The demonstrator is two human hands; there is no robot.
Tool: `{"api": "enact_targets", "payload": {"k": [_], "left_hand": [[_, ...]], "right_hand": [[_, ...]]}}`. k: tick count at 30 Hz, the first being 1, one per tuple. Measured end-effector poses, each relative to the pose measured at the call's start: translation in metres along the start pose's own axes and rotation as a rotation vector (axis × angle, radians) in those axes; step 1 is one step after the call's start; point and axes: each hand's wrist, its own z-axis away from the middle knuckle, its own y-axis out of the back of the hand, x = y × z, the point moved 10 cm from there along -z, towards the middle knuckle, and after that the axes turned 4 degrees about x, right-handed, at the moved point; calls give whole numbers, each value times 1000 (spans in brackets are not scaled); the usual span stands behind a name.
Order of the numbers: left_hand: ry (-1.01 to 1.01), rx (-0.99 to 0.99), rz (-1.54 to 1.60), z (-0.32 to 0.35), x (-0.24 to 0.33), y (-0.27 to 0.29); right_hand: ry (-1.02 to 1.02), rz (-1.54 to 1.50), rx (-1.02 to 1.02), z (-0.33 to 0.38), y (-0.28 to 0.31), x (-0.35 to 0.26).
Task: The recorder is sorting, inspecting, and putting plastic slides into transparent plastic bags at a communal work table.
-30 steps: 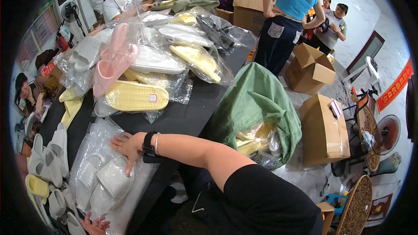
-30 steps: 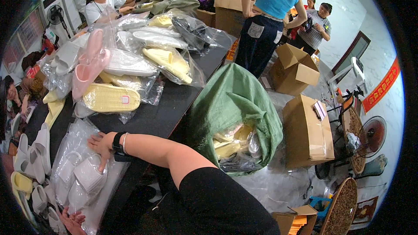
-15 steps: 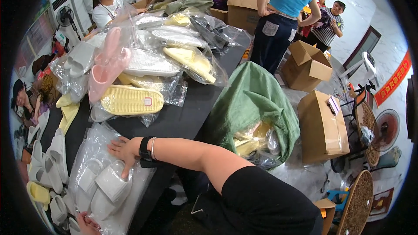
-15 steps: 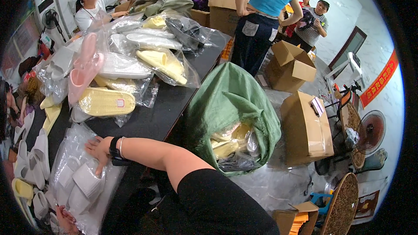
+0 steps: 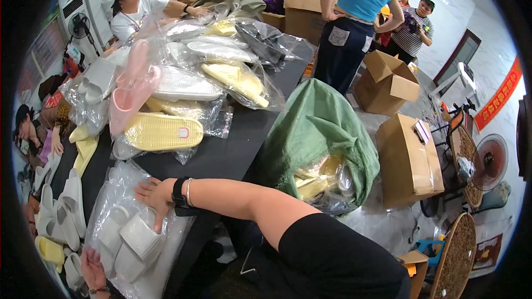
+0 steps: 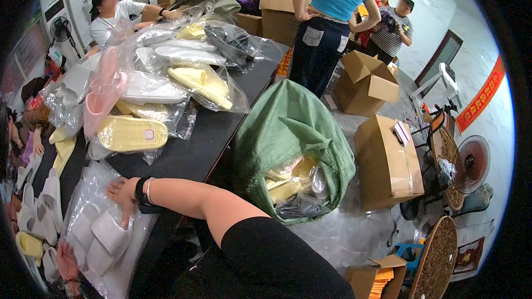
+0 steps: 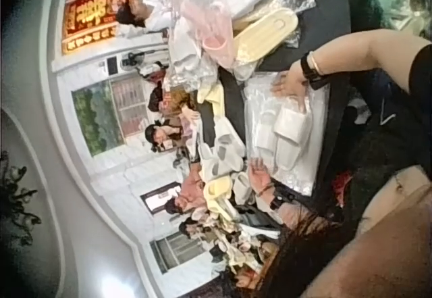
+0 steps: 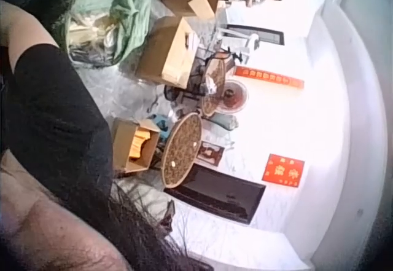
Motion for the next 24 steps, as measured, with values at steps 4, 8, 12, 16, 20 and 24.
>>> {"api": "enact_targets", "payload": {"k": [4,8,12,16,20,24], "left_hand": [[-175,-304,26,-35,17,23],[-267,-907,146,70,15,-115],[-535,-836,-94,52,14,-37],[-679,-626,-976,39,-21,-64],[-742,-435,-1480,29,-30,-74],[-1061,-515,-1559,50,-25,-131]], "right_hand": [[69,24,-20,-12,-8,-2],[49,81,-6,-1,-8,18],[106,91,2,-25,-13,0],[76,112,-28,-22,-22,17],[88,85,-1,-23,-22,17],[80,103,-1,-20,-20,15]]}}
